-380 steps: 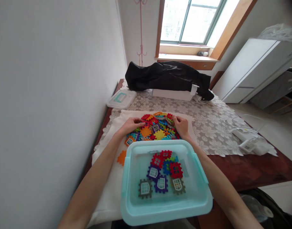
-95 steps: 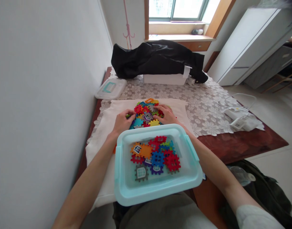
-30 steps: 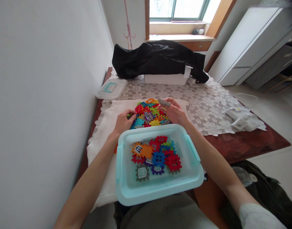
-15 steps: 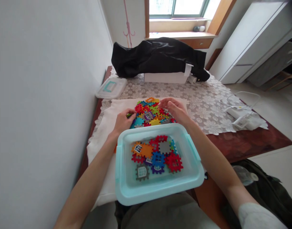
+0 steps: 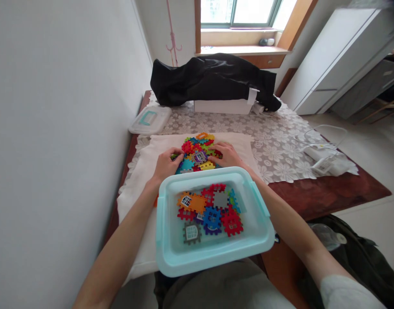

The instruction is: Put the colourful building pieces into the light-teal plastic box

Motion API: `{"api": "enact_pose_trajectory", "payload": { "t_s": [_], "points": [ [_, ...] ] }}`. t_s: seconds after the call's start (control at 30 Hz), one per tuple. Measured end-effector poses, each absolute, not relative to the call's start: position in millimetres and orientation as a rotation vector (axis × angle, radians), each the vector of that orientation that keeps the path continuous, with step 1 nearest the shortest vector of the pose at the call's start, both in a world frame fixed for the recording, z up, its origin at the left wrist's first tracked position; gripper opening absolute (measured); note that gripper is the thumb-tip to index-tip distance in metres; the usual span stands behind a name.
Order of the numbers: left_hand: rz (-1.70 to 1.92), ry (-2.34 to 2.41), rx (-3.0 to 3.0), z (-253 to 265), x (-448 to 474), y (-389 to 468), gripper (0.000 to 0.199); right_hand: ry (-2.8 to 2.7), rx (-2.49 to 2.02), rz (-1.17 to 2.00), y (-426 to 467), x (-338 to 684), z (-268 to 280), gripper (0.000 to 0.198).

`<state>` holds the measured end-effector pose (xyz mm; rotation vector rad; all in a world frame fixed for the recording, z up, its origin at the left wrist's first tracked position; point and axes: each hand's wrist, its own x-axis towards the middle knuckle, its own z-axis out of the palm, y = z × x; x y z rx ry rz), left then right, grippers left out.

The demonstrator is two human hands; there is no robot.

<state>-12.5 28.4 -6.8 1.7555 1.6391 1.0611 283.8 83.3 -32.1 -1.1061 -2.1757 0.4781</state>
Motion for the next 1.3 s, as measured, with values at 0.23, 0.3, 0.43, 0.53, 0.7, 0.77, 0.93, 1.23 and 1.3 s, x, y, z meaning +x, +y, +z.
{"api": "enact_pose_trajectory", "payload": {
  "t_s": [0.23, 0.3, 0.43, 0.53, 0.7, 0.77, 0.93, 1.23, 1.3],
  "points": [
    [1.075, 1.637, 1.755, -6.8, -12.3, 28.7, 0.033, -2.125, -1.091, 0.484, 82.4, 282.8, -31.4, 0.023],
    [1.065, 1.641, 1.753, -7.5, -12.9, 29.0, 0.033, -2.09, -1.076, 0.503, 83.3, 282.9, -31.9, 0.02],
    [1.069, 1.638, 1.766, -9.6, -14.5, 29.9, 0.032, -2.036, -1.031, 0.553, 84.8, 283.4, -33.2, 0.02],
    [1.07, 1.642, 1.774, -10.3, -14.7, 30.0, 0.031, -2.06, -1.039, 0.554, 84.0, 284.2, -33.5, 0.022],
    [1.073, 1.635, 1.762, -9.5, -13.8, 29.0, 0.031, -2.152, -1.049, 0.509, 82.3, 285.8, -31.7, 0.022],
    [1.072, 1.637, 1.76, -9.1, -13.7, 28.8, 0.031, -2.125, -1.052, 0.533, 82.7, 286.0, -30.6, 0.02],
    [1.078, 1.622, 1.761, -8.0, -14.1, 28.8, 0.031, -1.929, -1.101, 0.564, 85.1, 286.6, -29.5, 0.019],
    [1.072, 1.637, 1.772, -11.2, -15.0, 30.0, 0.031, -1.618, -1.163, 0.536, 87.8, 288.8, -32.0, 0.038],
    [1.074, 1.638, 1.775, -11.8, -15.2, 30.1, 0.032, -1.583, -1.167, 0.526, 88.1, 289.9, -30.8, 0.041]
  ]
}}
